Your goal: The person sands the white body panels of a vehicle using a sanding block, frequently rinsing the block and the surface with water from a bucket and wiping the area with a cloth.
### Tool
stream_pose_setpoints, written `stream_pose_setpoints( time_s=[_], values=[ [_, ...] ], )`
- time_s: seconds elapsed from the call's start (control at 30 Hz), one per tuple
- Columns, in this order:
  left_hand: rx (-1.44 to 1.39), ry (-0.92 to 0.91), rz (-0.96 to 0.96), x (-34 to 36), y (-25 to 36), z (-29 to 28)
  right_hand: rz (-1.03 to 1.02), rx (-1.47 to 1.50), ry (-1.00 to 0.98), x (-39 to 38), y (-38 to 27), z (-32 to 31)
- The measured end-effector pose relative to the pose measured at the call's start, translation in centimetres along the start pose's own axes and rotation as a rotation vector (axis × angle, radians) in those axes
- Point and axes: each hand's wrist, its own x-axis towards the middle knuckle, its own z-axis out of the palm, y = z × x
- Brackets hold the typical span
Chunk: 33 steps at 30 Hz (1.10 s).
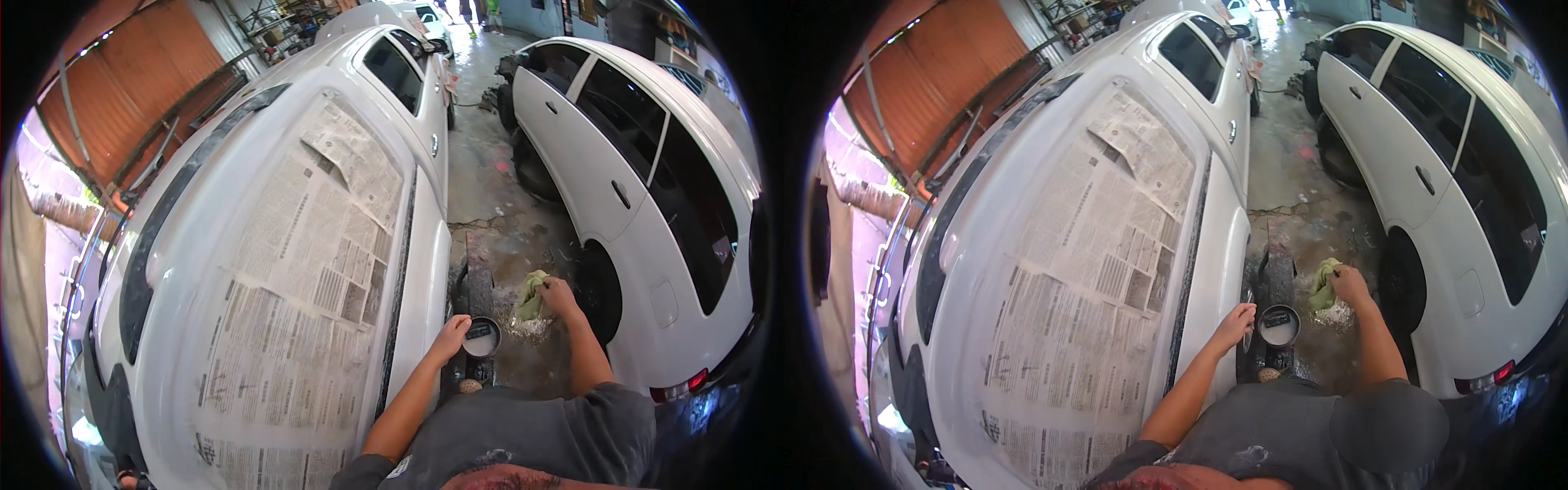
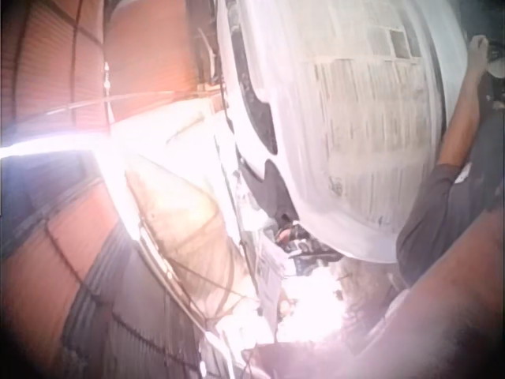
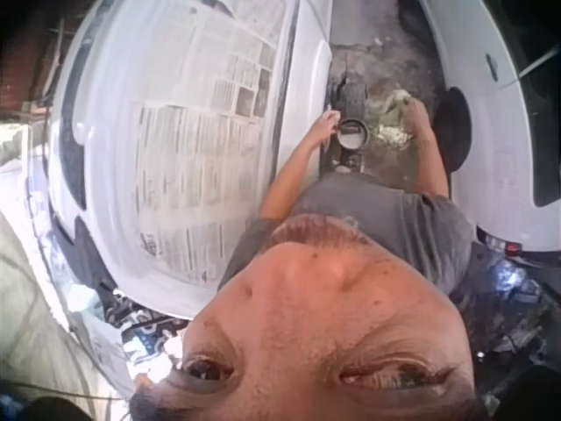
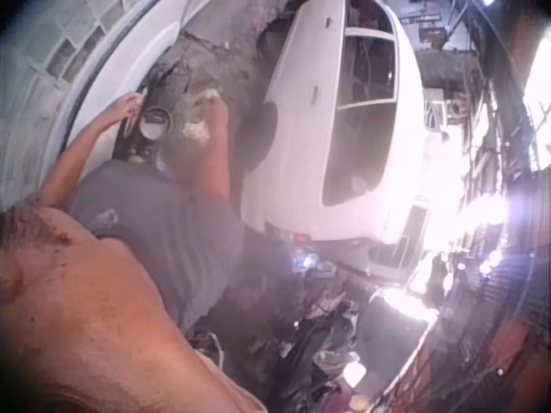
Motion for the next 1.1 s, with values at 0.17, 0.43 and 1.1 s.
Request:
stream_pose_setpoints(
  time_s=[0.17,0.43,1.1],
  values=[
    [0.086,-0.153,-0.151,-2.8,6.3,-1.3,0.016,0.563,0.228,0.3,-4.8,-4.3],
    [-0.348,0.006,-0.117,-4.9,9.5,-0.8,-0.079,1.376,-0.055,-5.7,-16.8,-8.7],
    [-1.3,0.19,0.577,-27.2,16.2,-3.2,-0.374,1.025,-0.545,-9.5,-25.9,4.2]
  ],
)
